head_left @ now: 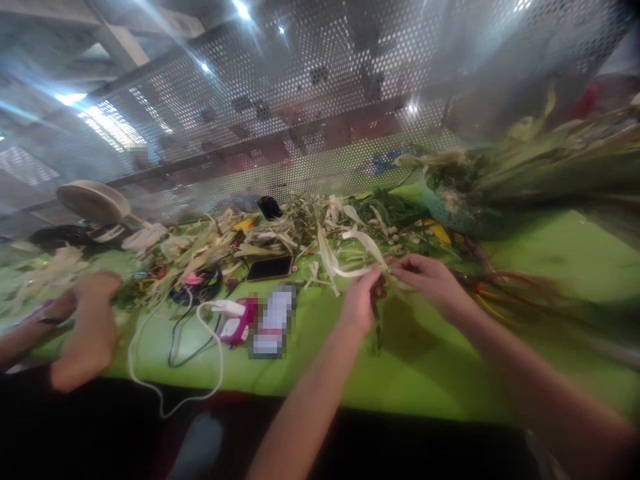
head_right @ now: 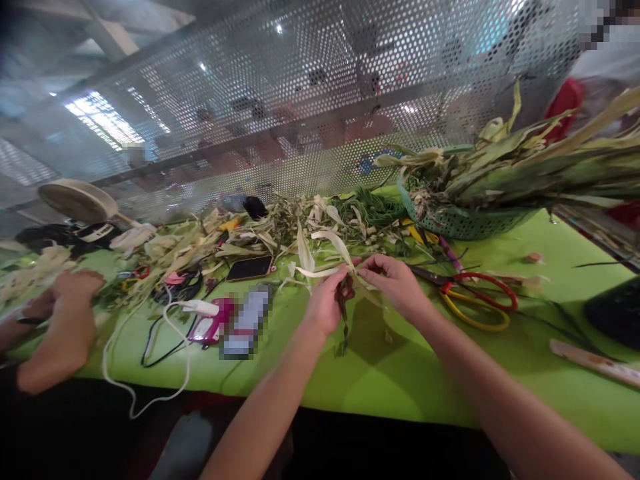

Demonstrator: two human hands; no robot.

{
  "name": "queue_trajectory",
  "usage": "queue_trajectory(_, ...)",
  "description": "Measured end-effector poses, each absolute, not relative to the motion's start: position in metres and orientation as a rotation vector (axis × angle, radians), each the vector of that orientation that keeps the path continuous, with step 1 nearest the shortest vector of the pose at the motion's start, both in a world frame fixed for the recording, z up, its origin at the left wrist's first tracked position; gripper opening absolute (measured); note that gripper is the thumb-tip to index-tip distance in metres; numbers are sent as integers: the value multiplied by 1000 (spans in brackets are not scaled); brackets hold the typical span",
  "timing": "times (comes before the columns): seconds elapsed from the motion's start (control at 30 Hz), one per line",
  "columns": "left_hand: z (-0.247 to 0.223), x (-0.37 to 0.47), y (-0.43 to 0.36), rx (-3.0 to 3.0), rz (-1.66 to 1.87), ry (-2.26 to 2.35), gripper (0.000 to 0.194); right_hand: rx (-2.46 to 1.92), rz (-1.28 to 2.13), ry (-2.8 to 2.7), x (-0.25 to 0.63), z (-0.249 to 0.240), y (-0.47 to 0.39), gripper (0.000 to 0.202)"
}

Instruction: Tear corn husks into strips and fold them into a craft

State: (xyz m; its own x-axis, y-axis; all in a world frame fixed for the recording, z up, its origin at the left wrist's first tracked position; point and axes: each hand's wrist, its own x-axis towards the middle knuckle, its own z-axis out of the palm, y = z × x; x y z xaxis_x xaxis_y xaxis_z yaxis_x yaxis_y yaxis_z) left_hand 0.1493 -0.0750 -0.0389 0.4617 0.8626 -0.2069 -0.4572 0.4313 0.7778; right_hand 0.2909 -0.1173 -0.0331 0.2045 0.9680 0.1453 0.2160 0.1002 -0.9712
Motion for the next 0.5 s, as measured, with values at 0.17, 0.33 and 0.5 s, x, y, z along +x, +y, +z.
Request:
queue_trajectory(0.17, -34, 149, -76, 684, 922, 687, 21, -1451, 646, -1310, 298, -39, -114, 19)
queue_trajectory(0.33, -36, 149, -74, 650, 929, 694, 18, -1528, 147, -1515, 302, -42, -114, 11)
queue_trajectory(0.5, -40, 147, -70, 614, 974, 693, 25, -1486, -191, -1556, 298, -38, -121, 14)
